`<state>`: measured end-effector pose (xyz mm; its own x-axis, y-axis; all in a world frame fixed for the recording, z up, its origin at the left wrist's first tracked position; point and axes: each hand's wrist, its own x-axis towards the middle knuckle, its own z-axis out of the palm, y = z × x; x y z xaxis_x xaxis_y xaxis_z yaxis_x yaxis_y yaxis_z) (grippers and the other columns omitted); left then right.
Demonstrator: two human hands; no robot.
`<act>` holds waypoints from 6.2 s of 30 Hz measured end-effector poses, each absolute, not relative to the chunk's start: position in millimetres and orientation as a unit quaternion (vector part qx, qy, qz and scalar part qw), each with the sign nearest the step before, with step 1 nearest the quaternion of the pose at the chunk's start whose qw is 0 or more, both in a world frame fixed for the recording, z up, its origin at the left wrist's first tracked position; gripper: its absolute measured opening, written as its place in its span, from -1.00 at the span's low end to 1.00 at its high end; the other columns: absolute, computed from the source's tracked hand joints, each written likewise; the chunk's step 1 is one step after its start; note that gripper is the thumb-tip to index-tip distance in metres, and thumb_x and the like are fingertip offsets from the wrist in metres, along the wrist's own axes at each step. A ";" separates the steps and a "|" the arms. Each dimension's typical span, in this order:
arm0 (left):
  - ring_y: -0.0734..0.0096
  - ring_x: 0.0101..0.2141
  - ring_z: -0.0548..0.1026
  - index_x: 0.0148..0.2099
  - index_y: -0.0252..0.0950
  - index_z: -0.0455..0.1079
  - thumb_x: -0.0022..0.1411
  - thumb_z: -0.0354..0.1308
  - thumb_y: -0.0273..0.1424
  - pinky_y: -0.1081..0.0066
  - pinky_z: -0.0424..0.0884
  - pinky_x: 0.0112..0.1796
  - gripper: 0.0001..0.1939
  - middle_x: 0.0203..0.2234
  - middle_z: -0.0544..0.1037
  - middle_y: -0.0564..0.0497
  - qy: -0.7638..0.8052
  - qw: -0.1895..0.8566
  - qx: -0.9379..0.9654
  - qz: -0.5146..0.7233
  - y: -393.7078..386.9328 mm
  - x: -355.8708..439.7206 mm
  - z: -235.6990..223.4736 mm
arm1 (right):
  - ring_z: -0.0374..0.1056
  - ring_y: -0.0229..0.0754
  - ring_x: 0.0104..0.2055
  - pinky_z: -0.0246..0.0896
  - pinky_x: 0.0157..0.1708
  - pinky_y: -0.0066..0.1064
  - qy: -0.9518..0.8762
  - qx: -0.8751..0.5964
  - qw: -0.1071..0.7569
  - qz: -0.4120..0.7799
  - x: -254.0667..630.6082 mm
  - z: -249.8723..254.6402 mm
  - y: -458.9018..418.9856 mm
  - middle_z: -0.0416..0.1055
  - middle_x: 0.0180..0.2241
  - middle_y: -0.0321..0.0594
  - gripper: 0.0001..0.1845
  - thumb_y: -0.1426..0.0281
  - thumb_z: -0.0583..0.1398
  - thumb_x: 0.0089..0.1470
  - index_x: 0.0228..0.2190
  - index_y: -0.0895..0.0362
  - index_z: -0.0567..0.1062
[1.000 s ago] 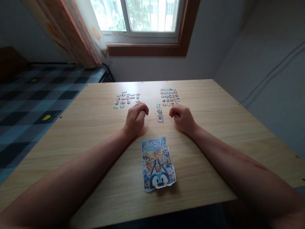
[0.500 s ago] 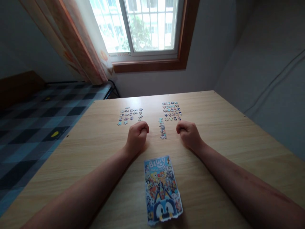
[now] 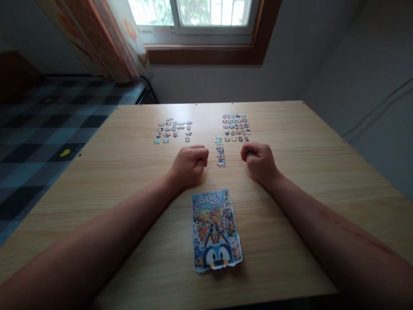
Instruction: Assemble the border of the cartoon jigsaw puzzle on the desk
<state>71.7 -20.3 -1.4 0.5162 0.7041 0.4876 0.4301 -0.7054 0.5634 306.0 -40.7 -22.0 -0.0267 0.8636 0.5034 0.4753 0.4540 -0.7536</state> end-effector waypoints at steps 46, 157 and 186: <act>0.29 -0.44 0.49 -0.40 -0.22 0.46 0.06 0.04 -0.47 0.36 0.25 -0.44 -0.83 -0.45 0.59 -0.01 0.478 0.050 0.871 0.103 -38.3 66.9 3.0 | 0.30 -0.14 -0.31 0.18 -0.25 -0.29 -0.781 -0.423 0.452 0.089 294.1 -29.6 -44.6 0.40 -0.49 -0.26 -0.70 0.69 0.05 0.00 -0.54 0.09 0.43; 0.18 -0.14 0.52 -0.25 -0.30 0.55 0.34 0.08 -0.26 0.28 0.41 -0.20 -0.72 -0.21 0.59 -0.12 0.573 -0.027 0.818 0.055 -27.8 59.0 21.9 | 0.36 -0.10 -0.19 0.25 -0.11 -0.24 -0.786 -0.420 0.438 0.117 290.3 -35.0 -35.3 0.49 -0.35 -0.22 -0.62 0.73 0.08 -0.05 -0.45 0.07 0.57; 0.20 -0.13 0.56 -0.08 -0.21 0.58 0.27 0.06 -0.43 0.29 0.42 -0.14 -0.72 -0.14 0.64 -0.08 0.576 0.036 0.815 0.052 -19.1 47.9 28.1 | 0.36 -0.10 -0.21 0.24 -0.13 -0.24 -0.792 -0.419 0.430 0.115 289.7 -33.0 -35.5 0.50 -0.38 -0.23 -0.63 0.72 0.08 -0.03 -0.48 0.07 0.56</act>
<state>47.9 -19.1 28.1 0.3316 0.9424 0.0429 0.9349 -0.3344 0.1191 289.7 -35.5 -33.0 -0.2799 0.7619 0.5842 0.5651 0.6226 -0.5413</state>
